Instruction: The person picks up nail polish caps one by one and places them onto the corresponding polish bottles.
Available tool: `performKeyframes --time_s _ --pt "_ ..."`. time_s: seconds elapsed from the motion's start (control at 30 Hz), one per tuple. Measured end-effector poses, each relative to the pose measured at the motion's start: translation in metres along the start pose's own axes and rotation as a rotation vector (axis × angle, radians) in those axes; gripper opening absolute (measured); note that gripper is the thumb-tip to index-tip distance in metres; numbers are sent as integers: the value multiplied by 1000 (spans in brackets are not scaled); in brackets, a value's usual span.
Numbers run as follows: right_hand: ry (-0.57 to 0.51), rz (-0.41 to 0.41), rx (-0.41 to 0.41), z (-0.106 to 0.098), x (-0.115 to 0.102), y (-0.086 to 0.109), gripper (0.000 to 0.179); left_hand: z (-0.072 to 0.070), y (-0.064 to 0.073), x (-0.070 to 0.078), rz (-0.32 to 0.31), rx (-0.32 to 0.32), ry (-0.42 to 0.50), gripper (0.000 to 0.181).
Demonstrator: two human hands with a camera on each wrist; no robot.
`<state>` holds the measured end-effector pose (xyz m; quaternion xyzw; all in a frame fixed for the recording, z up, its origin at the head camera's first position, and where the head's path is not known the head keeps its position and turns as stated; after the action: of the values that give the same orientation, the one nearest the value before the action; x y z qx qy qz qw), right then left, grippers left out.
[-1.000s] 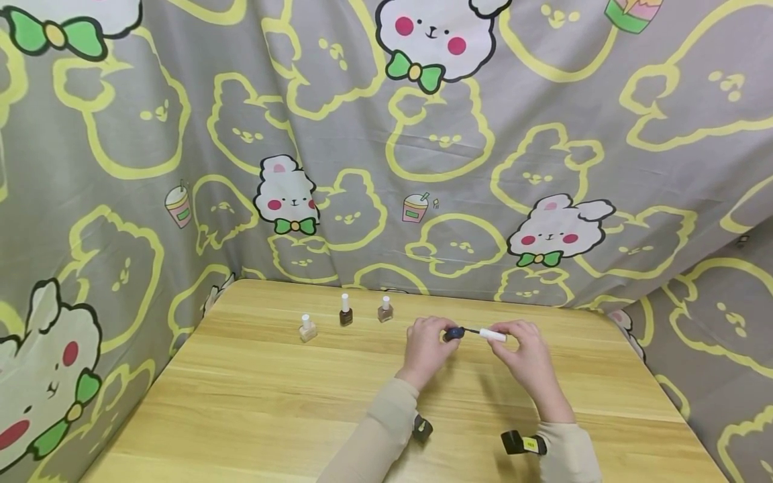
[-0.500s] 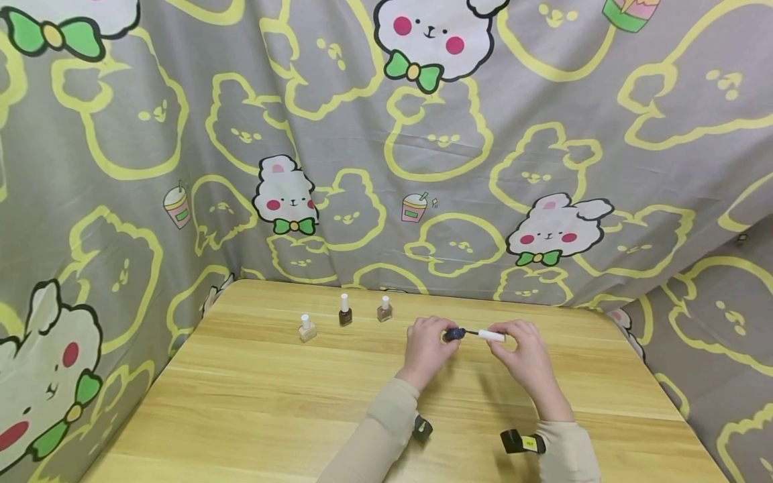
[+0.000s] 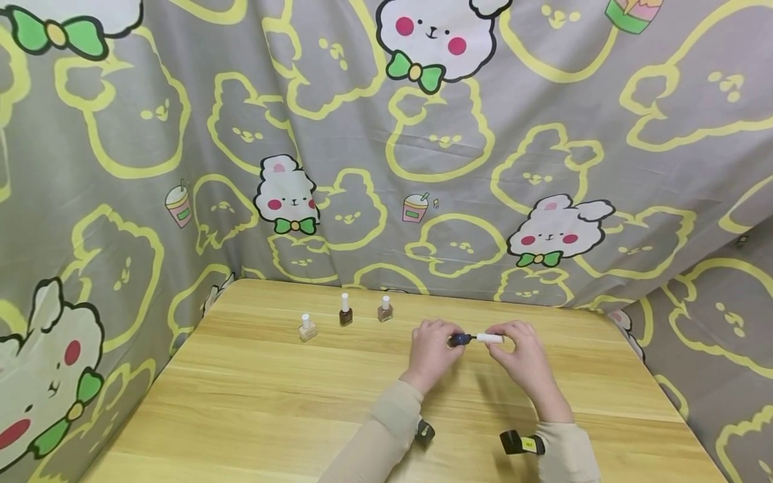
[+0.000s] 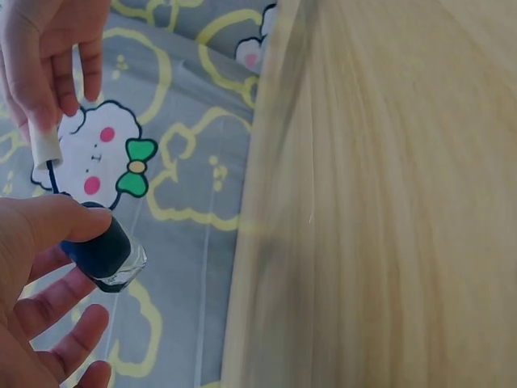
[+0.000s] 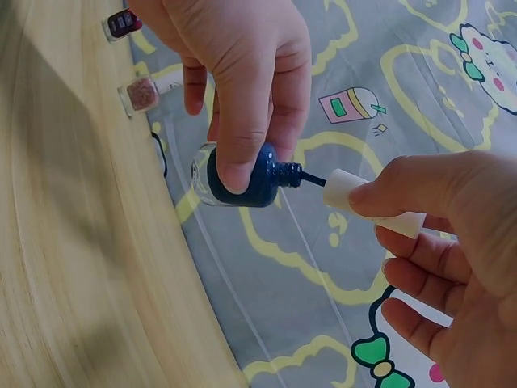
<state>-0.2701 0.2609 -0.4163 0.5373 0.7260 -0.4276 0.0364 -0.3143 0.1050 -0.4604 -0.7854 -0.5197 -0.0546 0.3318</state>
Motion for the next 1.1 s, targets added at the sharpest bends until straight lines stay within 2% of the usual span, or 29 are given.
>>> performKeyframes --time_s 0.43,0.9,1.1 --pt "-27 32 -38 4 0 0 18 0 1 7 28 -25 -4 21" --pt "-25 41 -54 7 -1 1 17 -1 2 13 84 -15 -13 21" --pt "-32 38 -82 8 -3 0 15 0 2 13 85 -40 -17 20"
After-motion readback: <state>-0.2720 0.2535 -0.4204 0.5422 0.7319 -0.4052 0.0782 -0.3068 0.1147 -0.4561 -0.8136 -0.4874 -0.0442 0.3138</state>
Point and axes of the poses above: each hand's wrist, its own y-axis away from the middle knuckle, its own z-axis out of the palm, x = y × z, the point moved 6 cm from there along -y, towards the middle knuckle, and after that the axes turned 6 degrees about -y, right-handed, at the moved point
